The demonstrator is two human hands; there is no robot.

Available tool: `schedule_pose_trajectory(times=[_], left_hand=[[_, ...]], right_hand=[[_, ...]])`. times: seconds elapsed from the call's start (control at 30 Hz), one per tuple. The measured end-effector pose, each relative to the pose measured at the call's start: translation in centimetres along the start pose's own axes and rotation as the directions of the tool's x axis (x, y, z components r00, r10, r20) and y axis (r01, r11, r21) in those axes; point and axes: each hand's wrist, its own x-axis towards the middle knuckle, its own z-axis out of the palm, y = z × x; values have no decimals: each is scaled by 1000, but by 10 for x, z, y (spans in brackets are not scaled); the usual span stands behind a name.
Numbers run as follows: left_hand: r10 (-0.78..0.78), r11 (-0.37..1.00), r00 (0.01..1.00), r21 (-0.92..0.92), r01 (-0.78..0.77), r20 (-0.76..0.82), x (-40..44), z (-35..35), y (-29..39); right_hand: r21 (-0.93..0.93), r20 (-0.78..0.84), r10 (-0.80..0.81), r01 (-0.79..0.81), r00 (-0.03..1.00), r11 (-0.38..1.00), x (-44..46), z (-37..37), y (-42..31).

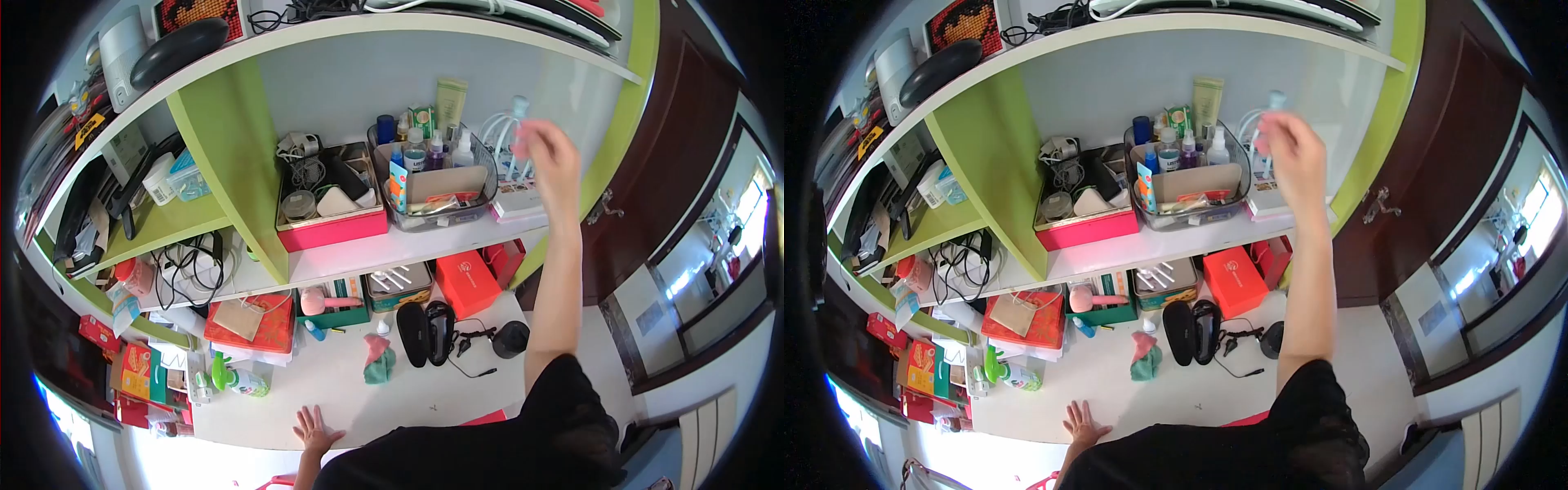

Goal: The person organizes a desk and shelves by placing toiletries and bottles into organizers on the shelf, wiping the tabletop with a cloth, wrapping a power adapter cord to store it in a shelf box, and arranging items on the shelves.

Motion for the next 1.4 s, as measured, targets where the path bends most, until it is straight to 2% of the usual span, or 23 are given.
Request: schedule_pose_trajectory(times=[0.07, 0.13, 0.17, 0.2, 0.23, 0.27, 0.33, 0.37, 0.4, 0.43, 0.5, 0.6, 0.7, 0.8, 0.9, 1.0, 1.1, 1.17, 1.27, 1.37, 1.4], left_hand=[[-1, 1000, 1000, 6, 1, 1, 1, 2, -1], [-5, 1000, 1000, 15, 5, 5, 2, 4, -3], [7, 1000, 1000, 8, -7, -8, 6, 5, -3], [13, 1000, 1000, 10, -13, -10, 12, 8, -4], [8, 1000, 1000, 24, -8, 6, 9, 13, -12], [7, 999, 1000, 45, -7, -4, 7, 17, -17], [16, 997, 1000, 71, -14, -25, 15, 20, -19], [31, 997, 999, 73, -28, -41, 12, 22, -19], [26, 996, 999, 90, -24, -26, 8, 18, -13], [26, 995, 999, 98, -23, -30, 8, 15, -9], [-1, 995, 1000, 99, 2, -6, 9, 16, -8], [-19, 996, 1000, 84, 18, 15, 9, 11, -6], [-16, 996, 999, 91, 14, 30, 6, 3, 0], [-8, 996, 1000, 92, 6, 29, 2, -4, 4], [19, 993, 1000, 120, -20, 6, 4, 3, -5], [62, 992, 998, 112, -61, -9, 4, 9, -12], [57, 992, 998, 117, -55, -18, -2, 2, -10], [44, 993, 999, 109, -42, -9, -4, -3, -3], [22, 994, 1000, 107, -20, -15, -4, -3, -1], [13, 994, 1000, 107, -11, -16, -3, -4, -1], [6, 995, 1000, 103, -5, -14, -4, -6, 1]], right_hand=[[-11, 1, -55, 55, 998, 998, -53, -20, 1], [191, -13, 171, -165, 985, 968, -118, -23, 20], [224, 26, 289, -287, 957, 931, -150, -19, 31], [200, 104, 423, -435, 900, 878, -186, -16, 46], [36, 195, 524, -540, 829, 841, -225, -12, 63], [-17, 311, 652, -682, 691, 731, -268, -11, 77], [-352, 537, 688, -612, 487, 708, -343, -10, 84], [-325, 587, 575, -485, 570, 812, -394, -8, 100], [-321, 628, 617, -565, 473, 760, -434, -10, 103], [-445, 659, 689, -583, 301, 680, -453, -14, 92], [-398, 648, 639, -530, 415, 748, -513, -19, 103], [-586, 489, 771, -501, 408, 637, -521, -24, 110], [-730, 224, 738, -393, 637, 560, -523, -24, 126], [-831, 402, 574, 20, 713, 557, -541, -5, 122], [-624, 558, 473, -31, 682, 781, -549, 17, 114], [-391, 593, 477, -285, 649, 875, -541, 27, 114], [-412, 421, 428, -252, 800, 876, -526, 18, 135], [-446, 267, 449, -304, 853, 842, -506, 13, 149], [-433, 279, 499, -356, 821, 828, -472, 24, 149], [-380, 394, 308, -152, 866, 912, -463, 61, 153], [-370, 495, 289, -102, 819, 924, -462, 72, 158]])
